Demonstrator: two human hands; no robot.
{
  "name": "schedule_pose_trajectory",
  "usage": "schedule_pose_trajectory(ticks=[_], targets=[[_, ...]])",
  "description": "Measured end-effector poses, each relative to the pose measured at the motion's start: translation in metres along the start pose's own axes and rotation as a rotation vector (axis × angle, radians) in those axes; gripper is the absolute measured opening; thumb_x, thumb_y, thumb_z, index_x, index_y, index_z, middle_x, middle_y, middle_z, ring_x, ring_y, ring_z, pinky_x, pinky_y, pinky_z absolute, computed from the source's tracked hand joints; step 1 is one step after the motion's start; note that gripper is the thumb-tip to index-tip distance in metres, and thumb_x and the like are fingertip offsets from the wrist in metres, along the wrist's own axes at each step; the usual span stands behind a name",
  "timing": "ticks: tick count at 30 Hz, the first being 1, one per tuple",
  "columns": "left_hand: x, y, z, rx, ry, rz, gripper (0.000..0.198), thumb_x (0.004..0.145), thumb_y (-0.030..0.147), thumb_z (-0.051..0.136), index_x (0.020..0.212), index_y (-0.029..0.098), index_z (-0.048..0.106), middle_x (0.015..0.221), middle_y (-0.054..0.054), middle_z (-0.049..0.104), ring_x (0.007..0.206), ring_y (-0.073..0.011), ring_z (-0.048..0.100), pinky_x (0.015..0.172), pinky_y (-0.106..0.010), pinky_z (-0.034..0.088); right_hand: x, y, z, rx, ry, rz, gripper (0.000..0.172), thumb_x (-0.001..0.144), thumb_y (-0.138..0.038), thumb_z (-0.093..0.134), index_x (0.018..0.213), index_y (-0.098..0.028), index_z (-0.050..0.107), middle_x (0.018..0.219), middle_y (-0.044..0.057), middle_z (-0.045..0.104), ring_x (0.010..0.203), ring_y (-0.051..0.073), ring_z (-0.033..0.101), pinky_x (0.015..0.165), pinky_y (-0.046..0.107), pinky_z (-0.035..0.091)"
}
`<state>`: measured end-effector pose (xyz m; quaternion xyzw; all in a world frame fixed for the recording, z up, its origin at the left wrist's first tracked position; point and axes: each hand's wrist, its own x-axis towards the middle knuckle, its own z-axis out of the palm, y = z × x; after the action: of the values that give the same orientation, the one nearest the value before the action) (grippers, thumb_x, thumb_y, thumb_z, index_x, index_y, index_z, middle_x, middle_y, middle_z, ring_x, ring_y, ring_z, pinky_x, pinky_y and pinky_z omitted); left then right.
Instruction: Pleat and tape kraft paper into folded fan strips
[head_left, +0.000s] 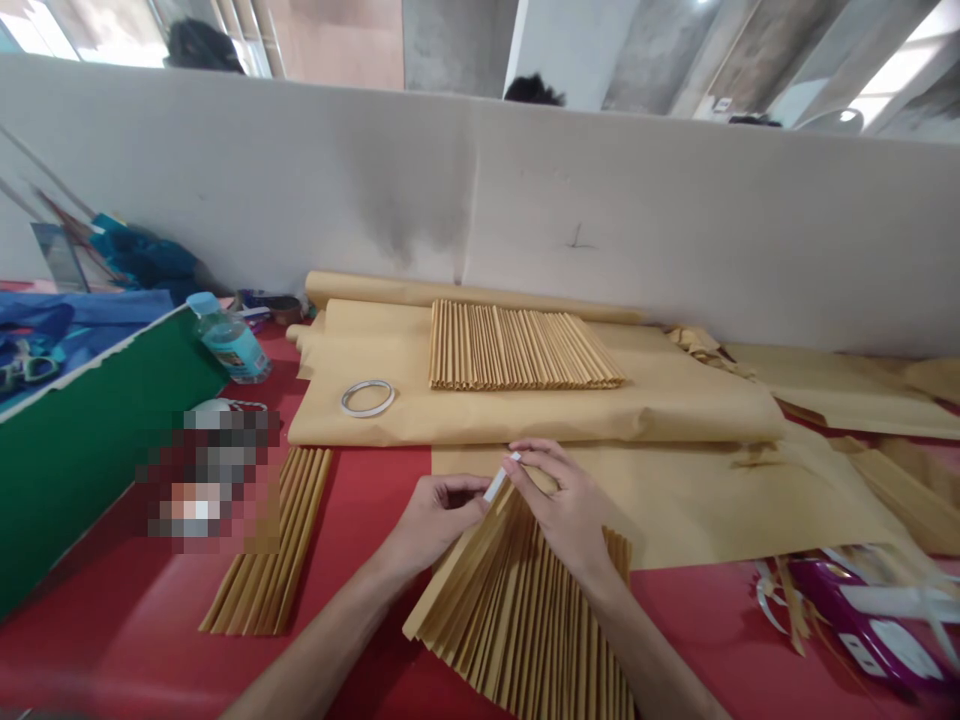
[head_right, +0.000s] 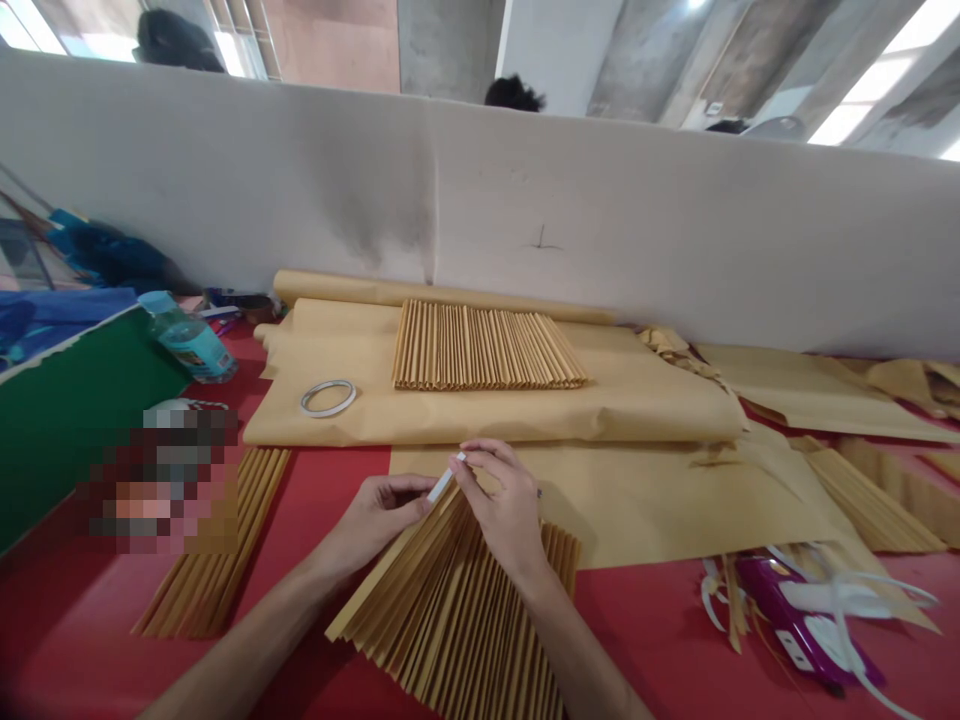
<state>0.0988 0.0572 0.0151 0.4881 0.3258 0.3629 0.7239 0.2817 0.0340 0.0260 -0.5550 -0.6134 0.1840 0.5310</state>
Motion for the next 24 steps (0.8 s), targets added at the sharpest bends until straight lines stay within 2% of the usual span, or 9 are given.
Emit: schedule_pose_trajectory(ticks=[8, 19, 22, 24], targets=[[-0.0014, 0.004, 0.0013, 0.01, -0.011, 0.0, 0.037, 0.08, 0.042, 0.083, 0.109, 0.019, 0.082, 0.098, -0.008, 0.08, 0.09, -0.0217, 0.071, 0.087, -0.031, 0.053, 0.0004, 0.0002, 0.0014, -0.009, 0.01, 0.004, 0.015, 0.093, -0.037, 0.069, 0.086, -0.025, 0.076, 0.103, 0.006, 0.073, 0.097, 0.021, 0.069, 0.092, 0.038, 0.053], [-0.0041, 0.0068, 0.0024, 0.051, -0.085, 0.061, 0.044, 0.087, 0.041, 0.077, 0.126, 0.021, 0.075, 0.107, -0.009, 0.078, 0.093, -0.0216, 0.069, 0.093, -0.035, 0.051, -0.0023, 0.0023, 0.0019, 0.098, -0.012, 0.057, 0.015, 0.092, -0.038, 0.071, 0.087, -0.026, 0.076, 0.1, 0.004, 0.076, 0.098, 0.021, 0.068, 0.093, 0.038, 0.052], [-0.0055, 0.008, 0.0028, 0.057, -0.088, 0.073, 0.044, 0.087, 0.042, 0.076, 0.126, 0.02, 0.075, 0.11, -0.01, 0.077, 0.096, -0.0227, 0.069, 0.094, -0.035, 0.051, -0.0033, 0.0053, 0.0022, 0.12, -0.018, 0.109, 0.017, 0.091, -0.041, 0.072, 0.097, -0.026, 0.077, 0.103, 0.004, 0.076, 0.097, 0.021, 0.067, 0.092, 0.039, 0.051], [-0.0056, 0.008, 0.0027, 0.063, -0.094, 0.076, 0.044, 0.087, 0.043, 0.076, 0.125, 0.02, 0.075, 0.111, -0.01, 0.077, 0.096, -0.023, 0.069, 0.094, -0.036, 0.051, -0.0034, 0.0073, 0.0023, 0.122, -0.021, 0.15, 0.024, 0.09, -0.043, 0.073, 0.107, -0.027, 0.077, 0.105, 0.005, 0.076, 0.094, 0.021, 0.066, 0.09, 0.04, 0.051]])
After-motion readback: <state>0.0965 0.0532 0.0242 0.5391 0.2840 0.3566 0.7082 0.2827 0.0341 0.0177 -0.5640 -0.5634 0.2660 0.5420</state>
